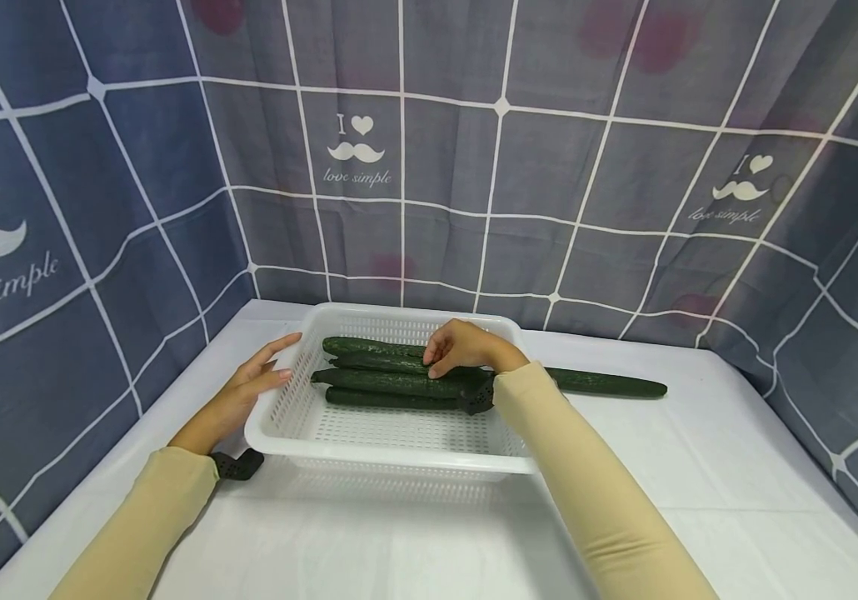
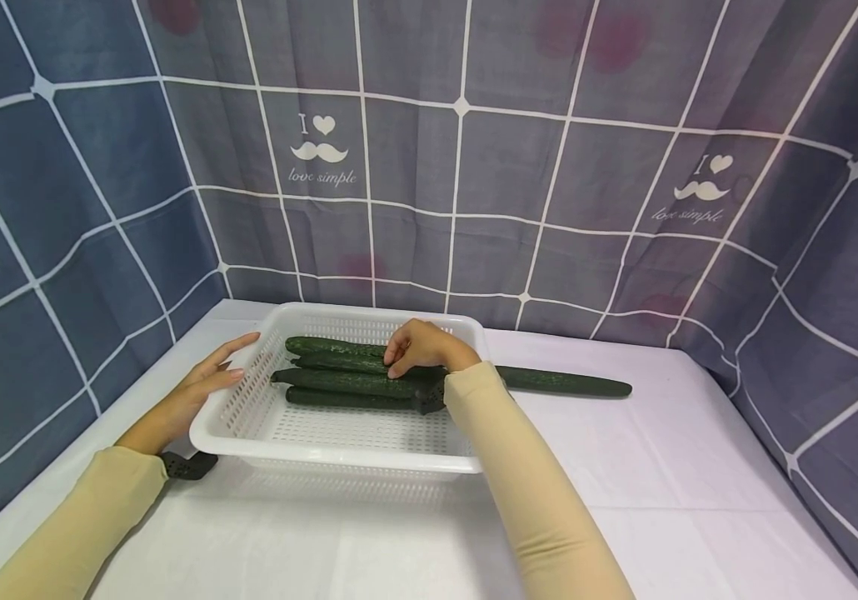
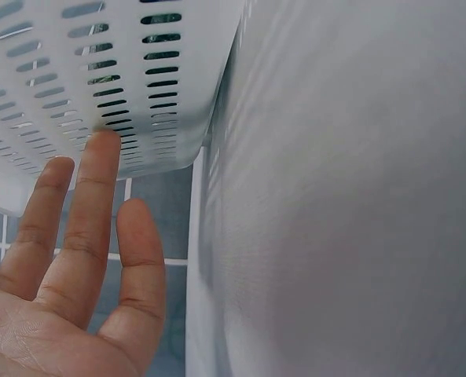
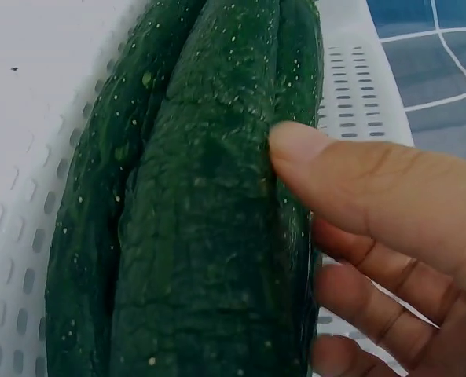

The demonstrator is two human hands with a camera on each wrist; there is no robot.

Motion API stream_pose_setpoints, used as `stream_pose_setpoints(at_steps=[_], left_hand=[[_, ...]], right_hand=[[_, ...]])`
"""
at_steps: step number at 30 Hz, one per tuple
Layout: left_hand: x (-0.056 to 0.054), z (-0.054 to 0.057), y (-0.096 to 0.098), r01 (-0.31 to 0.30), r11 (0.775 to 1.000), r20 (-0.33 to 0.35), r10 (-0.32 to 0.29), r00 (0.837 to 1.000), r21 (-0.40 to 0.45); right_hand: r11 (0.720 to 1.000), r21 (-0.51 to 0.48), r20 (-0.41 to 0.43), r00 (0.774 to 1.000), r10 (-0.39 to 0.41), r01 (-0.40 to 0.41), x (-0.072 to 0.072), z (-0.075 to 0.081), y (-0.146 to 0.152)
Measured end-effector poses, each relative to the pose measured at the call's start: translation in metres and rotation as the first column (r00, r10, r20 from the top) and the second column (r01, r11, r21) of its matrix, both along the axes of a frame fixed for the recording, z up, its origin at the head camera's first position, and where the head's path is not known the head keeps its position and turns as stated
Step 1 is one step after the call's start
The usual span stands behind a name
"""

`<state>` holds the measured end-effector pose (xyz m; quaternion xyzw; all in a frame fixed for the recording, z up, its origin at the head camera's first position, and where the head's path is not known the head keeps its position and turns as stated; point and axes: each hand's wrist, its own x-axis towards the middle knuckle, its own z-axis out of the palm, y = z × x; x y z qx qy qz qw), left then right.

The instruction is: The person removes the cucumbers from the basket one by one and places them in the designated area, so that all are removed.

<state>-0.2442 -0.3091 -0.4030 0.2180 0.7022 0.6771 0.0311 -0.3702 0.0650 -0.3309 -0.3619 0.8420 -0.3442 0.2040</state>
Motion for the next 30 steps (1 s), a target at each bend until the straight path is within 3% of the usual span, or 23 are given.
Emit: stream_pose_setpoints(at_steps=[7,14,19,24,30], left_hand=[[0.000,0.000,0.000,-0.004,1.000,0.004,0.004,1.000,-0.005],[-0.001,0.001,0.001,-0.017,1.000,0.018,0.017,1.000,-0.004],[0.000,0.001,0.001,0.000,1.000,0.006,0.000,1.000,0.020],[0.000,0.001,0.000,0.023,0.999,-0.008,-0.023,1.000,0.039],[-0.001,0.000,-0.001,0.013,1.000,-0.006,-0.013,1.000,0.027]], right_hand=[[0.988,0.140,-0.034,0.997,0.069,-0.064,0.010,0.004,0.000],[0.964,0.255,-0.157,0.981,0.116,-0.073,0.018,0.007,-0.007],[0.947,0.319,-0.229,0.967,0.116,-0.038,0.021,0.007,-0.011],[0.955,0.297,-0.239,0.966,0.101,-0.027,0.021,0.004,-0.009],[0.985,0.163,-0.186,0.979,0.083,-0.053,0.017,0.004,-0.003]])
